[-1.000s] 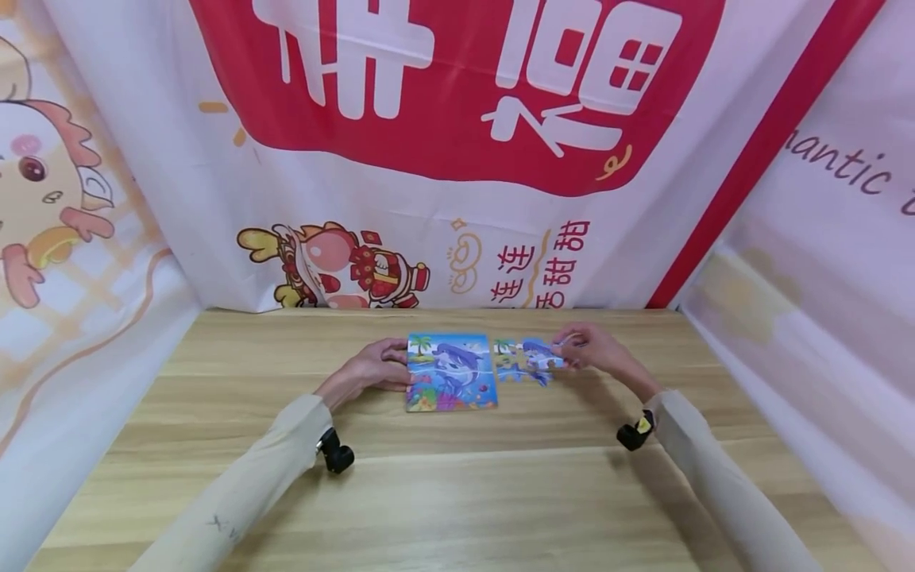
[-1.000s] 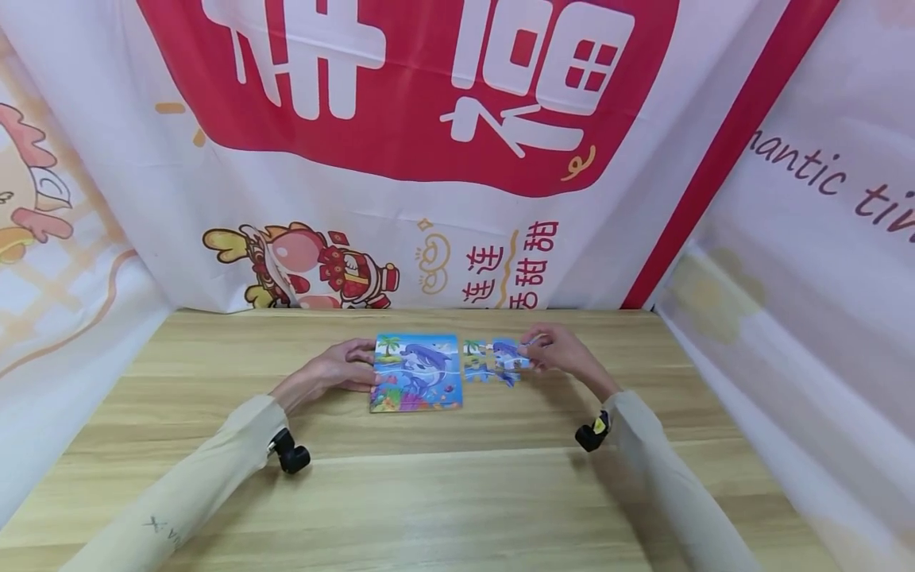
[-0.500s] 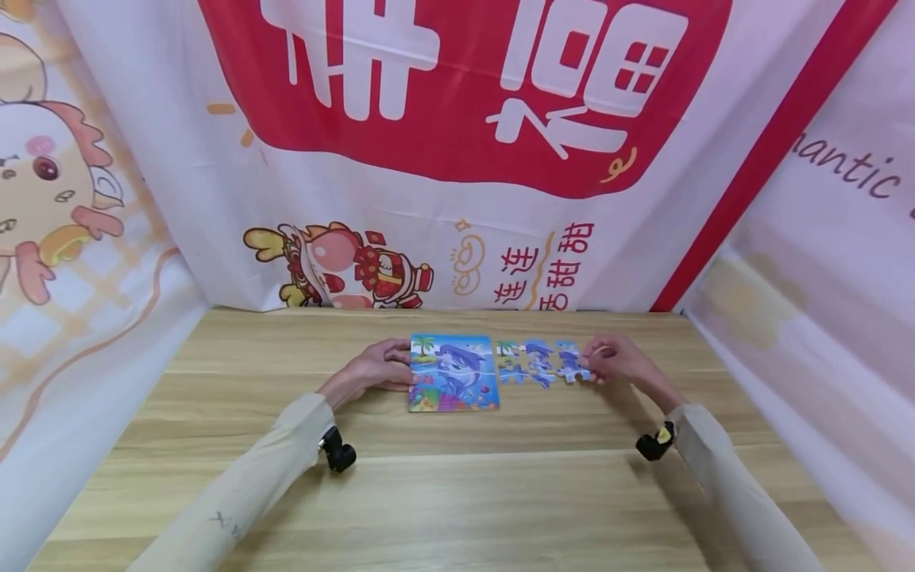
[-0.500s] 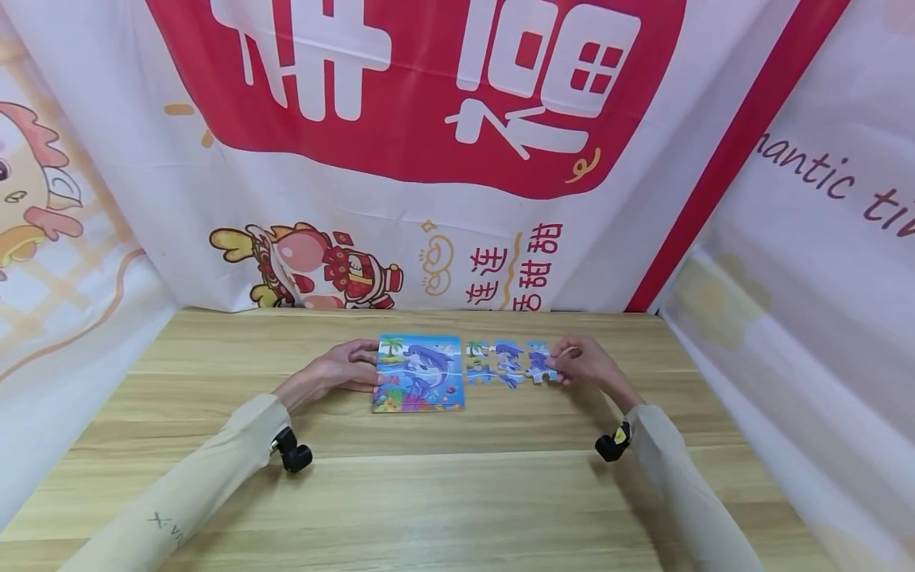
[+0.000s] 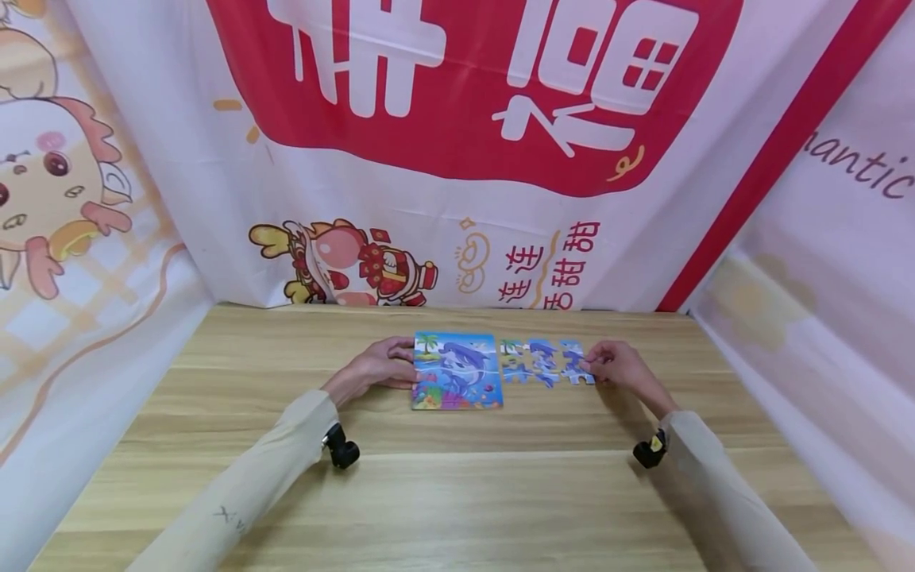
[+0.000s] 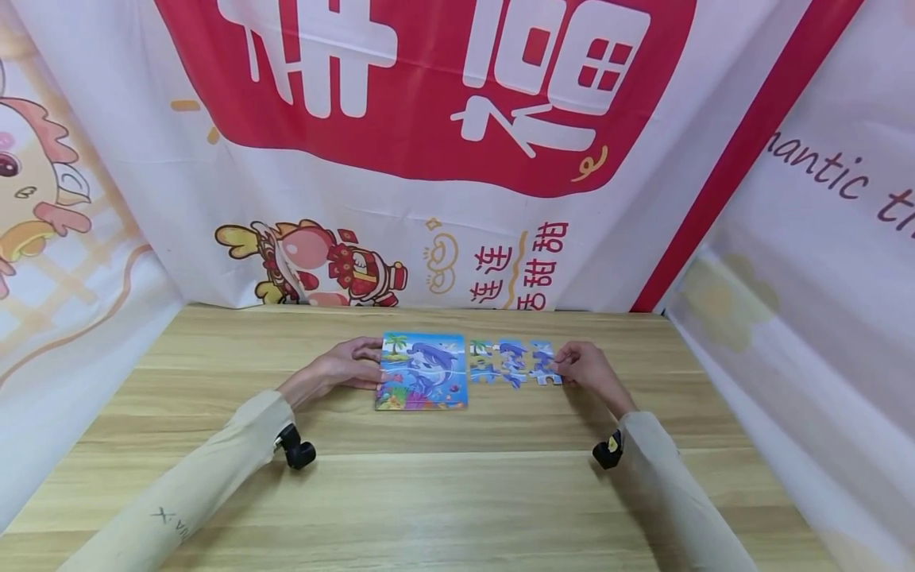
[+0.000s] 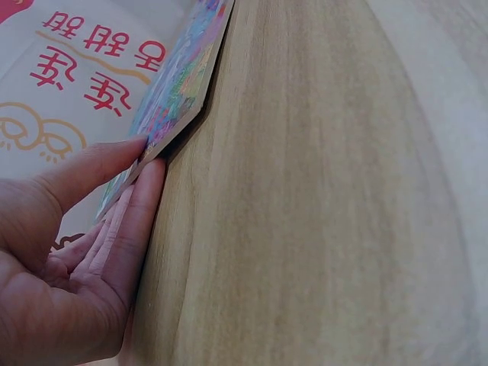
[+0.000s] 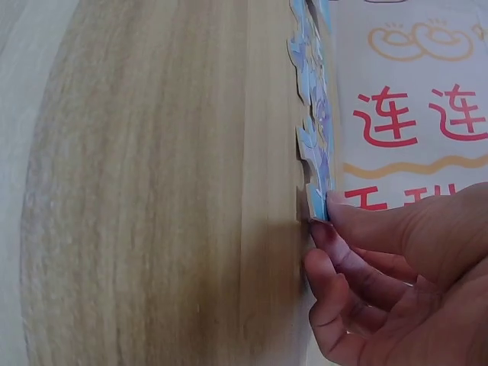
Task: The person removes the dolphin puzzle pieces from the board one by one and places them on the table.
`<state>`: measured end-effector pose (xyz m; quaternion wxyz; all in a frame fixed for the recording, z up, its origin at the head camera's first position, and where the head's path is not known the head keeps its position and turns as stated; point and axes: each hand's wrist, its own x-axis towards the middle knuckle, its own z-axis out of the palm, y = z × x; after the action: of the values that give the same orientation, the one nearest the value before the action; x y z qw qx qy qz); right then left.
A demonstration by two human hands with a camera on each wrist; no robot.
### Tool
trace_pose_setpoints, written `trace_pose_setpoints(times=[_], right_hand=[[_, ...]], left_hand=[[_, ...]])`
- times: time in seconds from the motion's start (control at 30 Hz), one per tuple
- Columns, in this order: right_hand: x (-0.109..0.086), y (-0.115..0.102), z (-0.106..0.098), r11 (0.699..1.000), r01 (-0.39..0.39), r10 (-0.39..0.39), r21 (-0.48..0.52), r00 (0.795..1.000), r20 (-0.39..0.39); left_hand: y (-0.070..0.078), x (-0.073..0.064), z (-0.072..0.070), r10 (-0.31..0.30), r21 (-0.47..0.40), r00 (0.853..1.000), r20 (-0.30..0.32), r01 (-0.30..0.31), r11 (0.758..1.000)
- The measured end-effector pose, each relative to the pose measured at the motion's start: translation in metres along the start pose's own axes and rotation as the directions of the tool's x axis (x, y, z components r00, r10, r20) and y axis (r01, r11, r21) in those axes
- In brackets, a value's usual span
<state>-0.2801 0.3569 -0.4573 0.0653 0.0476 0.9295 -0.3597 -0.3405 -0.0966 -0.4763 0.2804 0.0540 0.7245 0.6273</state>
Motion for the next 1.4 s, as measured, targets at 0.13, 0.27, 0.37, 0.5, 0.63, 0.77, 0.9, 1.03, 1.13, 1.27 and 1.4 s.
trace_pose_setpoints(times=[0.13,0.27,0.37,0.5,0.63,0.77,0.9,1.03,1.13,1.27,1.4], right_hand=[[0.001,0.000,0.000,0.999,-0.024,0.023,-0.026,1.000,-0.018],[0.000,0.002,0.002,0.998,-0.050,0.048,-0.037,0.998,-0.045],[-0.001,0.004,0.004,0.998,-0.060,0.058,-0.024,0.997,-0.060],[-0.003,0.006,0.005,1.000,-0.011,0.013,0.021,0.995,-0.097],[-0.005,-0.001,0.007,0.997,0.078,-0.072,0.023,0.981,-0.182],[-0.004,-0.019,0.014,0.988,0.155,-0.153,-0.010,0.960,-0.233],[-0.006,-0.045,0.029,0.969,0.245,-0.243,-0.014,0.951,-0.193],[-0.007,-0.077,0.045,0.949,0.315,-0.316,-0.022,0.942,-0.113],[-0.005,-0.100,0.060,0.924,0.381,-0.381,-0.009,0.924,-0.037],[-0.004,-0.122,0.085,0.900,0.434,-0.436,0.037,0.895,0.097],[-0.003,-0.139,0.108,0.887,0.462,-0.455,0.012,0.867,0.202]], left_hand=[[0.000,0.001,0.000,0.005,-0.012,1.000,0.003,-0.005,1.000],[0.000,0.002,0.000,0.004,-0.020,1.000,0.003,-0.004,1.000],[0.000,0.002,0.000,0.003,-0.018,1.000,0.003,-0.003,1.000],[-0.001,0.001,0.001,0.005,-0.019,1.000,0.009,-0.004,1.000],[-0.002,0.000,0.002,0.012,-0.023,1.000,0.016,-0.012,1.000],[-0.002,0.000,0.002,0.026,-0.024,0.999,0.024,-0.026,0.999],[0.000,0.001,0.001,0.012,-0.017,1.000,0.017,-0.012,1.000],[0.006,0.005,0.000,-0.005,-0.012,1.000,-0.005,0.005,1.000],[0.009,0.006,-0.001,-0.002,-0.011,1.000,-0.018,0.002,1.000],[0.005,0.003,0.000,0.002,-0.002,1.000,-0.014,-0.002,1.000],[-0.002,0.001,0.004,0.021,-0.003,1.000,0.005,-0.021,1.000]])
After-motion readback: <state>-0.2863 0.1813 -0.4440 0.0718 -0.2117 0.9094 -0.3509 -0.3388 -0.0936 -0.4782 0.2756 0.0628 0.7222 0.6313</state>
